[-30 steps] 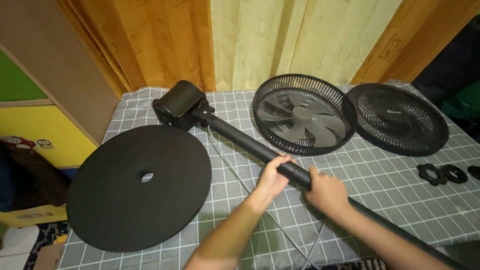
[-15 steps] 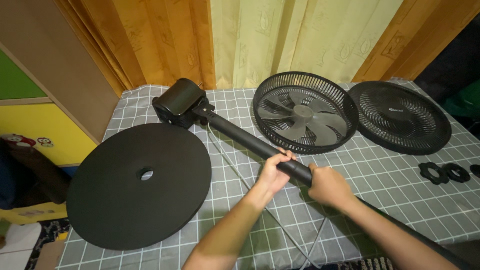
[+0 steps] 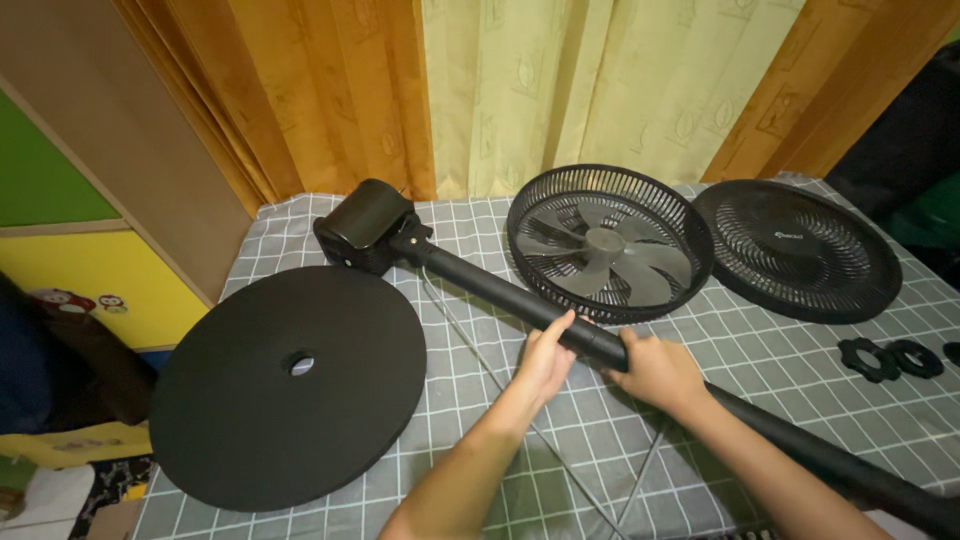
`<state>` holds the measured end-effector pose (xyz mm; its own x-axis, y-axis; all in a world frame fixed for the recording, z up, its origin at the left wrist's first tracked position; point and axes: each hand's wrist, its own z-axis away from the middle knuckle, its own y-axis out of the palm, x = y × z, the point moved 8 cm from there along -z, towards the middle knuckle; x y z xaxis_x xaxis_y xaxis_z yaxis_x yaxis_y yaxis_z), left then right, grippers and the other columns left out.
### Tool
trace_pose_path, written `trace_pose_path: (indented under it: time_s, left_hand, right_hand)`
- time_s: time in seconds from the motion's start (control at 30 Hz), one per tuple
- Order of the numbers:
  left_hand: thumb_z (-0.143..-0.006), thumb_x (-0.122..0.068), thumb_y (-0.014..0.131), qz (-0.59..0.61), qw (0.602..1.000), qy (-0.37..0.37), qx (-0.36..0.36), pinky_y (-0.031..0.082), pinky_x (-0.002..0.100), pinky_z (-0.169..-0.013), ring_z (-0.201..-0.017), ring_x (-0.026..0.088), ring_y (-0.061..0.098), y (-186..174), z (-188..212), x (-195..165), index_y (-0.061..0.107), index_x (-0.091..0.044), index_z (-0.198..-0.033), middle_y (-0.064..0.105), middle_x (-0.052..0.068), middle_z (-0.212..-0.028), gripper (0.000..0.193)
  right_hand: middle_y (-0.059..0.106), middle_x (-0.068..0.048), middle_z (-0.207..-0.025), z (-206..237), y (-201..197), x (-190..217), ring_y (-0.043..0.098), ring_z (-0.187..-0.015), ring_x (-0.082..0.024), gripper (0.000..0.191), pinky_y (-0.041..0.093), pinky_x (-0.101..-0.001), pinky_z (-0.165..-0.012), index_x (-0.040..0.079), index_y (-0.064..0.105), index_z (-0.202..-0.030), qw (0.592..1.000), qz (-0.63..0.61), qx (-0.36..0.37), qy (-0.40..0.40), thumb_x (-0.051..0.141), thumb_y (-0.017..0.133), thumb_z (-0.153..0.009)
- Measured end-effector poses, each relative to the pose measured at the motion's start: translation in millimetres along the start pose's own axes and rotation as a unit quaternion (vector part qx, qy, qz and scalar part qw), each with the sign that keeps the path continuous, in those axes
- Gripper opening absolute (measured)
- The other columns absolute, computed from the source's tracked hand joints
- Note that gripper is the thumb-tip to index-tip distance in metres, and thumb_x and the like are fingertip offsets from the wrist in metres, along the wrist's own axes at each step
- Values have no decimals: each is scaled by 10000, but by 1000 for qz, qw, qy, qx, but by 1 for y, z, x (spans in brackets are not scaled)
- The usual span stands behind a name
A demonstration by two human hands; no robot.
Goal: The person assembles a pedestal fan on a table, joining two black tube sections by twisting them together, then attaching the round base to the pole and fitting a nut onto the base hub by hand.
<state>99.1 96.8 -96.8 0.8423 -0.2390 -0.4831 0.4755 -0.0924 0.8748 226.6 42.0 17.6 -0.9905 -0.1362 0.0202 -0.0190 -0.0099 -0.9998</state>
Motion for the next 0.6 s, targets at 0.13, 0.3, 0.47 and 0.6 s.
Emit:
trace_pose_path:
  time_s: [0.13,0.3,0.47,0.6]
  left_hand:
    - [-945,-297,688,-119,991,-8,-62,606,454,-840,-972,280,702,-5,0,-2,567,-24,-1150,680,128,-1064,363]
    - [-980,-401,673,-220,972,-33,-80,648,408,-634,-704,327,726,-2,5,-10,500,35,-1172,672,223,-913,506]
    - [-952,-447,678,-260,961,-65,-70,647,384,-617,-666,299,724,-1,7,-13,456,1,-1235,653,210,-857,575]
    - [-928,-464,708,-315,941,-100,-72,625,385,-574,-654,308,714,-4,4,-16,454,6,-1210,659,210,-839,605]
  right_hand:
    - [748,-176,-880,-7,7,-7,736,-833,-391,612,591,-492,-741,92,648,-1041,1000,-9,-16,-7,588,809,-720]
    - [712,-139,-967,-18,10,-10,728,-818,-369,609,599,-468,-688,62,644,-984,993,13,-91,-71,578,800,-700]
    - [700,-126,-960,-21,11,-12,726,-865,-336,614,603,-443,-710,48,637,-987,990,21,-110,-86,569,800,-706]
    - [657,-119,-1024,-16,-5,-1,676,-980,-313,617,585,-428,-779,59,663,-1047,982,-5,-160,-97,523,823,-672]
